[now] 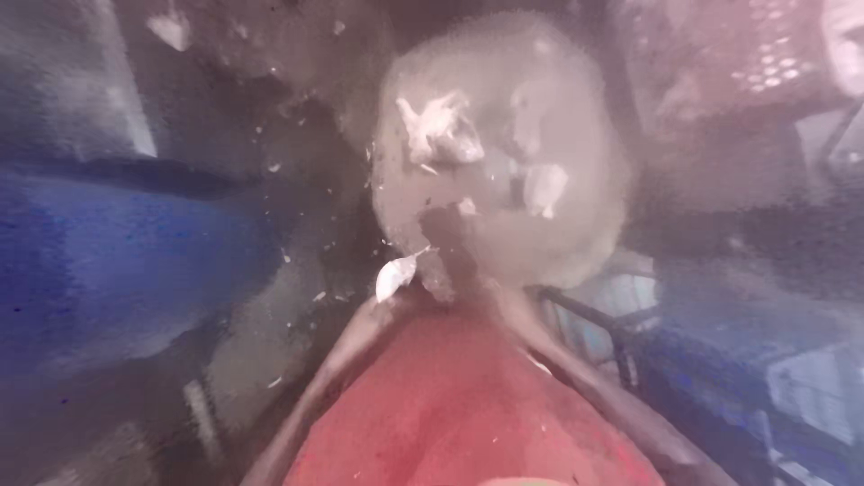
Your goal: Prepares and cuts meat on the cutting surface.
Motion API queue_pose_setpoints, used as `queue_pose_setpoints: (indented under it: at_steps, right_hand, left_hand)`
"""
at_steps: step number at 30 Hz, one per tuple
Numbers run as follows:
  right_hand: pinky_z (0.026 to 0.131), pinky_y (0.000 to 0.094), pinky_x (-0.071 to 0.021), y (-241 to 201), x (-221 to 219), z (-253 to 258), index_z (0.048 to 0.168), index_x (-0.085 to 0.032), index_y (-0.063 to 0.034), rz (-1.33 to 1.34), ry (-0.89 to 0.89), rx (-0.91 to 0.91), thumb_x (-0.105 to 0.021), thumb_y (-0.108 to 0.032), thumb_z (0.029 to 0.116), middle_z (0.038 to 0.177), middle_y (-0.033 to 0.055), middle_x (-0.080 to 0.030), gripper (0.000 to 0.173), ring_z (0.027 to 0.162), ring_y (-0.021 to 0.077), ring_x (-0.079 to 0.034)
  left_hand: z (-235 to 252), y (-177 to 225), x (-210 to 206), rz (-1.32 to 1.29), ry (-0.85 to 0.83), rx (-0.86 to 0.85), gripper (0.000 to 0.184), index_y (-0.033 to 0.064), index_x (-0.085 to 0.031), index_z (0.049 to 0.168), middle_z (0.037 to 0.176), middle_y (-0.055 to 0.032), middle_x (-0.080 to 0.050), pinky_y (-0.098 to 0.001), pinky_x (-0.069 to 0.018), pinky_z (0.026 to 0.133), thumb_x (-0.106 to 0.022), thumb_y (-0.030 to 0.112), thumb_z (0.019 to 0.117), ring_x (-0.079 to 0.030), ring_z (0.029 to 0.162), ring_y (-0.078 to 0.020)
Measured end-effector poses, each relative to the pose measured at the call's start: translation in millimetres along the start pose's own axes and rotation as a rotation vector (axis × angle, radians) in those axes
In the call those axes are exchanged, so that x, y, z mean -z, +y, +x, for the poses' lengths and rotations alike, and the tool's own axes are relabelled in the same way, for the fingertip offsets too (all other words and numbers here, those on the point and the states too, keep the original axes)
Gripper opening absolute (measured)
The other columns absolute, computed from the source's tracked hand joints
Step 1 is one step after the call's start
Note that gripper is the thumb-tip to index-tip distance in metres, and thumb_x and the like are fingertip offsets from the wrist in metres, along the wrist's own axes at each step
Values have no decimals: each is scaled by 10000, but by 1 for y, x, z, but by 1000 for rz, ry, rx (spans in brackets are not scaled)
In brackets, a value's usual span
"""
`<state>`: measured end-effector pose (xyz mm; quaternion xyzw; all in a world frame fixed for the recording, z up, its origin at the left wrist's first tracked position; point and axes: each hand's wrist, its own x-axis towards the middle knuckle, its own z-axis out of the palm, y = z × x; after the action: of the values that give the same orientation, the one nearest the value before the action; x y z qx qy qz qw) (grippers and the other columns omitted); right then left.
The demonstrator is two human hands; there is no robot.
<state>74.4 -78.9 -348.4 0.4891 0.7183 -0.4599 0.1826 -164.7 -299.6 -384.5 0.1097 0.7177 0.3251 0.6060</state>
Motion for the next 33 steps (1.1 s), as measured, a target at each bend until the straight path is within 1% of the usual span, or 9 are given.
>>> queue_pose_setpoints:
  at_steps: [7, 10, 14, 16, 18, 22, 26, 30, 33]
  right_hand:
    - [497, 282, -457, 20, -23, 28, 1138, -599, -96, 480, -233, -22, -242, -491, 1108, 702, -22, -517, 533, 535, 92, -483]
    - [914, 436, -549, -10, -5, 15, 1348, -580, -26, 242, -54, -88, -310, -430, 1116, 1102, 159, -679, 539, 980, 233, -672]
    - [625, 267, -521, -65, 21, -12, 1109, -600, 1, 486, 215, 314, -315, -595, 1048, 717, -36, -538, 664, 614, 54, -529]
    - [669, 188, -529, -89, 20, -29, 1177, -575, 31, 650, 234, 485, -492, -615, 1000, 792, -77, -606, 674, 688, -31, -570]
    - [828, 280, -589, -83, 2, -17, 1250, -610, 72, 512, 199, 435, -561, -361, 1027, 954, 73, -716, 490, 855, 83, -682]
    - [902, 428, -533, -34, -29, 40, 1310, -584, -49, 170, -153, 77, -264, -439, 1120, 1093, 148, -655, 540, 968, 230, -648]
    - [1070, 482, -471, -54, 1, 20, 1458, -500, -29, 84, -84, -4, -299, -396, 1122, 1319, 215, -628, 536, 1218, 302, -621]
    - [729, 297, -540, -85, 23, -14, 1227, -594, 41, 309, 124, 389, -342, -501, 1068, 860, 45, -623, 619, 755, 95, -595]
    - [805, 208, -567, -94, 7, -19, 1232, -624, 65, 386, 208, 649, -364, -673, 1010, 958, 42, -713, 813, 856, -4, -657]
  left_hand:
    - [23, 48, -12, -283, -237, -119, 295, 84, -563, 1153, 670, 51, -516, -214, -433, 501, -357, 293, 1122, -477, 529, -60]
    - [57, 55, -31, -183, -291, -15, 389, 57, -551, 1272, 819, -20, -643, -235, -511, 553, -335, 349, 1131, -579, 591, -91]
    - [80, 51, -50, -43, -186, 5, 412, 40, -582, 1207, 826, -19, -604, -264, -504, 593, -361, 378, 1123, -557, 632, -96]
    - [79, 45, -56, -67, -152, -3, 396, 25, -600, 1169, 820, -10, -605, -250, -509, 603, -382, 352, 1120, -560, 645, -74]
    - [84, 44, -55, -80, -155, -5, 401, 29, -601, 1199, 858, -18, -605, -260, -508, 637, -387, 358, 1118, -558, 682, -76]
    - [64, 52, -46, -91, -216, 39, 375, 83, -563, 1119, 705, 33, -498, -214, -392, 468, -344, 387, 1125, -429, 507, -59]
    - [65, 49, -26, 159, -84, -123, 382, 60, -592, 1245, 816, -17, -602, -271, -507, 597, -367, 345, 1125, -554, 621, -100]
    - [86, 38, -15, 181, 208, -235, 340, 18, -508, 1308, 952, -120, -656, -393, -589, 730, -482, 280, 1092, -663, 754, -190]
    - [90, 41, -15, 183, 228, -212, 336, 32, -539, 1250, 887, -103, -652, -392, -579, 682, -497, 320, 1082, -647, 699, -181]
